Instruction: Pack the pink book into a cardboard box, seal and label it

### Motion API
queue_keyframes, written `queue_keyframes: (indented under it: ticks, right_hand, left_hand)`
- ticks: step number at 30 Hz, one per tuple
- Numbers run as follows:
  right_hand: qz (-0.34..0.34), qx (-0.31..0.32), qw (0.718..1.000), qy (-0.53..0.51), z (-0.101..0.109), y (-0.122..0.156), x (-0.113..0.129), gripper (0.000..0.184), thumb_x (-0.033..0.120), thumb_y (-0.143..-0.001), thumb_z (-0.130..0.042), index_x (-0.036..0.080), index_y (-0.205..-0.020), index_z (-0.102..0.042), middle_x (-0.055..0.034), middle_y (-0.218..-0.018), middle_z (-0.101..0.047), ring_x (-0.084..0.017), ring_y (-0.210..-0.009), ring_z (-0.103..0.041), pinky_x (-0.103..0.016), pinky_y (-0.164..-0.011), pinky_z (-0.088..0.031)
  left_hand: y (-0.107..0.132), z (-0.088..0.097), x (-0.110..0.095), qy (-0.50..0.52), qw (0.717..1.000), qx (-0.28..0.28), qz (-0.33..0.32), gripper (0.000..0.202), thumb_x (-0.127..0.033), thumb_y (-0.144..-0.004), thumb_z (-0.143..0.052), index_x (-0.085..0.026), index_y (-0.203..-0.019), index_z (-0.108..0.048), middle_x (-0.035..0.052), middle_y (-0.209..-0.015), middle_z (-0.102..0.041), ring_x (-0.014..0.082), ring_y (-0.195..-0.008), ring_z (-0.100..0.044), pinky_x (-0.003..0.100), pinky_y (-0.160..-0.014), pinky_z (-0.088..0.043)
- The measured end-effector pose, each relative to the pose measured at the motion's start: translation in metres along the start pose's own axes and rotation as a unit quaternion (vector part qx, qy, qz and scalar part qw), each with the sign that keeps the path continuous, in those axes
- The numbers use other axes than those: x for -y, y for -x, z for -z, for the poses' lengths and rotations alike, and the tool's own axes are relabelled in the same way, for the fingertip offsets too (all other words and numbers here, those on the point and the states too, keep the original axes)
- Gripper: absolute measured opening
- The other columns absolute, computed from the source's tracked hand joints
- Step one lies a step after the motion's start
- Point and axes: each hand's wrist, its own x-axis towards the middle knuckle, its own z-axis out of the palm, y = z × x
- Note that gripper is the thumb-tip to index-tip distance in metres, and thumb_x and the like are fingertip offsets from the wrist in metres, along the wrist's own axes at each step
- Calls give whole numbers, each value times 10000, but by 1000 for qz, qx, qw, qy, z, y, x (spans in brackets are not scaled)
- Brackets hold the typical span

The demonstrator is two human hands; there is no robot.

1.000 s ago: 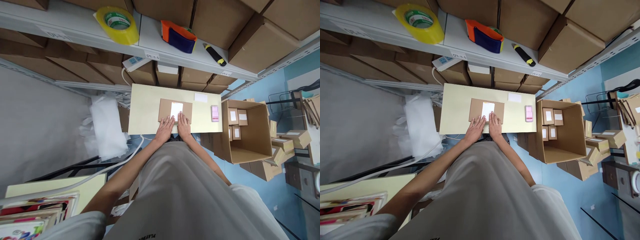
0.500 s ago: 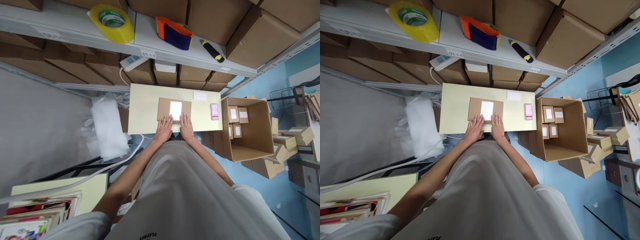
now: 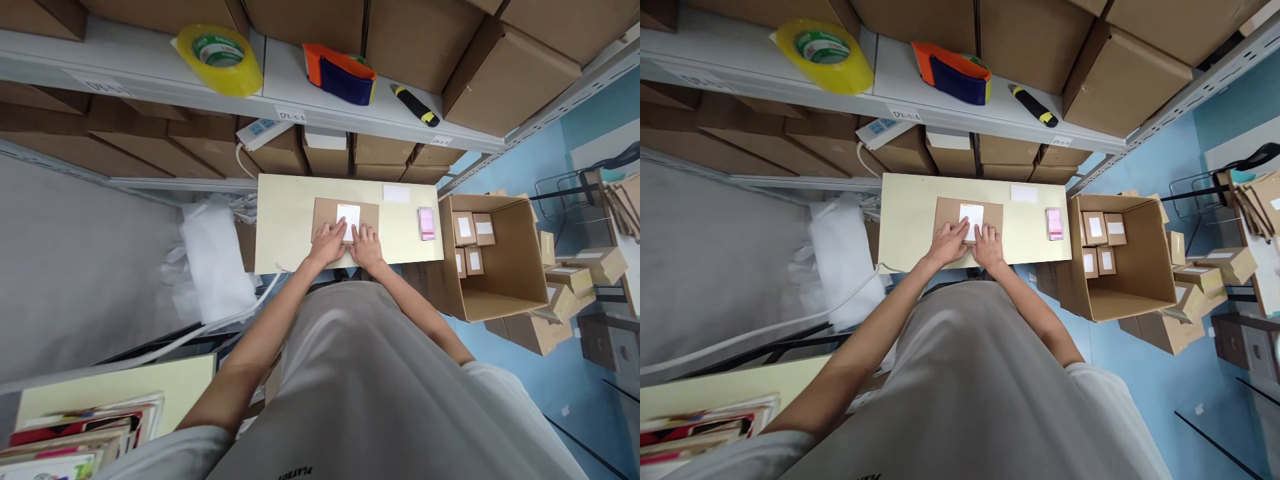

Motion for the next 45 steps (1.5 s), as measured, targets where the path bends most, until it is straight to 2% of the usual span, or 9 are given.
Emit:
queue_keyframes:
  ticks: [6,11,16,20,23,28,35,39,45]
  right_hand:
    - [-33,37,999,3,27,-42,-4,724,361,-1200,-400,34,-1841,-328,-321,-1692,-552,-423,-1510,-538,-609,-1283,-466]
    - [-69,35,997,-23,22,-55,-6,711,367,-1211,-412,61,-1847,-330,-331,-1655,-576,-412,-1437,-611,-577,-1238,-518]
    - [-32,-32,993,-113,-4,-11,-42,573,329,-1165,-502,124,-1692,-597,-240,-1437,-711,-356,-1349,-646,-484,-1219,-551]
    - [-165,-120,945,-257,-40,41,-78,579,322,-1141,-434,49,-1617,-617,-256,-1356,-746,-340,-1290,-693,-515,-1205,-578]
    - [-212,-100,905,-355,-65,59,-86,566,354,-1072,-548,85,-1558,-654,-261,-1405,-761,-330,-1236,-723,-519,-1088,-645]
    - [-216,-76,881,-414,-79,46,-74,542,376,-1035,-606,111,-1500,-693,-272,-1524,-742,-295,-1213,-747,-440,-958,-688]
    - [-222,-96,871,-427,-56,30,-66,469,364,-1019,-620,126,-1384,-792,-226,-1416,-803,-301,-1228,-735,-482,-1029,-675]
    - [-211,-137,869,-427,-30,25,-75,492,390,-1048,-601,115,-1403,-802,-220,-1439,-777,-307,-1330,-713,-484,-1140,-627]
    - [-197,-201,849,-448,12,30,-96,539,514,-1069,-593,117,-1326,-852,-192,-1282,-806,-313,-1232,-761,-465,-1113,-624]
  left_hand:
    - [-28,10,13,14,998,66,19,1013,-420,-1003,-711,-164,-1884,-284,126,-1979,-163,486,-1570,-516,579,-1229,-487]
    - [-13,0,11,46,998,25,27,911,-399,-1049,-667,-195,-1871,-329,147,-1971,-194,475,-1568,-538,582,-1224,-482]
    - [20,-15,32,121,987,-80,64,647,-372,-1097,-555,-196,-1719,-587,144,-1904,-397,434,-1548,-580,572,-1258,-485]
    - [50,-39,60,209,940,-212,168,491,-342,-1107,-496,-177,-1494,-750,198,-1567,-734,355,-1457,-671,528,-1303,-489]
    - [60,-60,74,272,900,-209,269,545,-296,-1033,-571,-155,-1544,-697,181,-1350,-836,347,-1348,-744,554,-1267,-542]
    - [47,-74,73,337,879,-183,284,802,-272,-942,-683,-150,-1719,-527,204,-1659,-690,328,-1570,-645,517,-1274,-569]
    - [29,-55,55,411,830,-183,328,876,-244,-925,-733,-116,-1758,-493,243,-1612,-715,337,-1438,-753,503,-1264,-598]
    - [24,-35,46,407,838,-238,275,742,-263,-956,-755,-155,-1676,-613,209,-1619,-715,313,-1482,-720,471,-1259,-605]
    - [20,-4,26,412,832,-307,209,482,-313,-994,-752,-208,-1463,-793,149,-1495,-772,278,-1451,-712,424,-1197,-642]
